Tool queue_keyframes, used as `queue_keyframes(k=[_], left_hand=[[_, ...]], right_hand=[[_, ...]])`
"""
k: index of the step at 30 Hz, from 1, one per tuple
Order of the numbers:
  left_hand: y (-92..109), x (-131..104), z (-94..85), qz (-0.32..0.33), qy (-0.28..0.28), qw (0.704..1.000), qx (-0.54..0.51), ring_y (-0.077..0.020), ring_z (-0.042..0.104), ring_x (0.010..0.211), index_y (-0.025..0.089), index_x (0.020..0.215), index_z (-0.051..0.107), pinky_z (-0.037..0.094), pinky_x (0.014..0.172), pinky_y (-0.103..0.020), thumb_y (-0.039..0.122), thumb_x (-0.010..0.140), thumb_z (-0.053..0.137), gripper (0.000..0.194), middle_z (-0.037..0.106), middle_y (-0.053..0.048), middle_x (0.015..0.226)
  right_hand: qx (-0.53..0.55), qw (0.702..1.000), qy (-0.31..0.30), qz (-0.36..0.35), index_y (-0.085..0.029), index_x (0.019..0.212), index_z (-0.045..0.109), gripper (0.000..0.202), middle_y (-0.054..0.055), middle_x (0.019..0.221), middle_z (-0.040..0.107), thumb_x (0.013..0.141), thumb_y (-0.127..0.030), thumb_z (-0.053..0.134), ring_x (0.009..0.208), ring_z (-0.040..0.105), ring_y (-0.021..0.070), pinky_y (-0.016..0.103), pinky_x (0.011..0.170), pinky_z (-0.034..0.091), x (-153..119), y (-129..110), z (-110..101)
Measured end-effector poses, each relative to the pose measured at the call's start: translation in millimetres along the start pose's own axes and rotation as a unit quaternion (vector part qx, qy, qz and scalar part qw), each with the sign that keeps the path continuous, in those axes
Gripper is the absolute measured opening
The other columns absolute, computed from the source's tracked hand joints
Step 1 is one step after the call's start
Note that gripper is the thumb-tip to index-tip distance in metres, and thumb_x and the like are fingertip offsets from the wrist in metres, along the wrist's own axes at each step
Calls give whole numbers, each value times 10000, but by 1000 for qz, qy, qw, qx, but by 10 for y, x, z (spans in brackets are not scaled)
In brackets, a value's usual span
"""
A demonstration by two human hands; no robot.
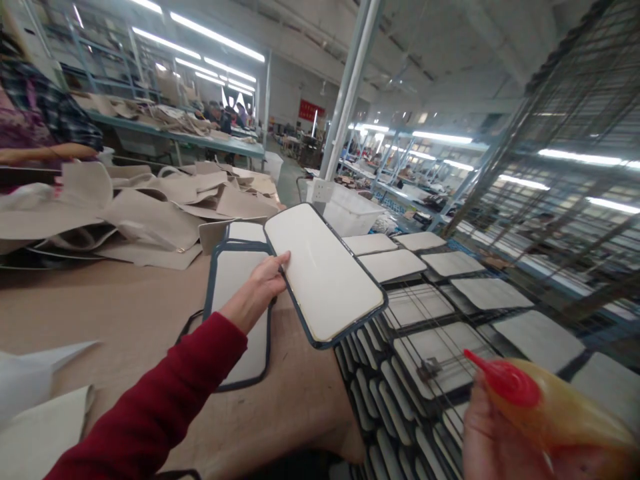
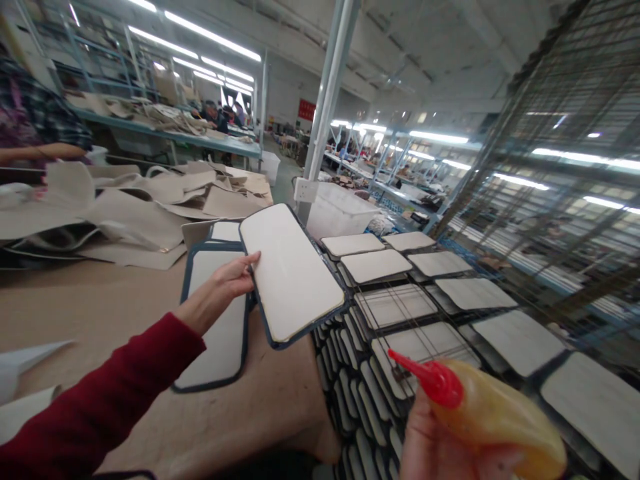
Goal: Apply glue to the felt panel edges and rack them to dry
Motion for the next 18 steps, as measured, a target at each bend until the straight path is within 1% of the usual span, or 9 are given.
queue_keyframes(k=[2, 4, 8, 11, 14, 18], left_hand=[[-18, 10, -17, -26, 20, 999, -1, -185, 661, 676, 98, 1013, 588, 565, 675, -317, 36, 832, 518, 203, 679, -52, 737], [-30, 9, -26, -44, 31, 999, -2, -175, 659, 650, 91, 1006, 600, 567, 650, -296, 41, 836, 518, 195, 679, -48, 721], [-40, -3, -24, -44, 36, 998, 2, -140, 642, 573, 89, 1026, 601, 566, 602, -254, 21, 844, 493, 222, 669, -29, 674], [-51, -4, -11, -43, 29, 999, 7, -139, 643, 556, 93, 1051, 596, 569, 589, -255, 14, 839, 498, 247, 674, -26, 672], [-61, 0, 6, -48, 16, 999, 16, -148, 647, 553, 76, 1017, 609, 567, 569, -250, 16, 844, 489, 219, 677, -41, 660], [-63, 4, 19, -48, 12, 999, 23, -140, 637, 536, 77, 941, 624, 558, 565, -228, 8, 842, 485, 183, 661, -37, 625]], right_hand=[[-2, 1000, 13, -4, -228, 1069, 621, 254, -30, 1261, 543, 864, -309, 495, 1201, 459, 166, 310, 912, 495, -9, 5, 38], [-7, 1000, 5, -17, -231, 1053, 629, 249, -19, 1211, 571, 842, -319, 530, 1157, 495, 183, 322, 886, 506, -3, 3, 65], [-30, 998, -25, -53, -266, 1090, 620, 288, -23, 1184, 583, 817, -349, 580, 1094, 532, 191, 336, 867, 509, 23, -7, 65], [-32, 997, -15, -63, -276, 1103, 616, 285, -22, 1191, 583, 835, -343, 545, 1107, 524, 195, 354, 882, 498, 37, -14, 47], [-27, 997, 9, -74, -276, 1063, 637, 251, -39, 1208, 574, 855, -315, 504, 1153, 494, 192, 372, 954, 454, 35, -48, 62], [-30, 996, 32, -83, -277, 1031, 651, 244, -53, 1245, 552, 863, -279, 474, 1222, 438, 218, 470, 1066, 326, 21, -92, 95]])
Point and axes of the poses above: each hand's wrist, its own x-axis towards the middle knuckle, its own z-axis out of the palm, y = z × x, the point moved 4 cm from there along x, towards the middle knuckle
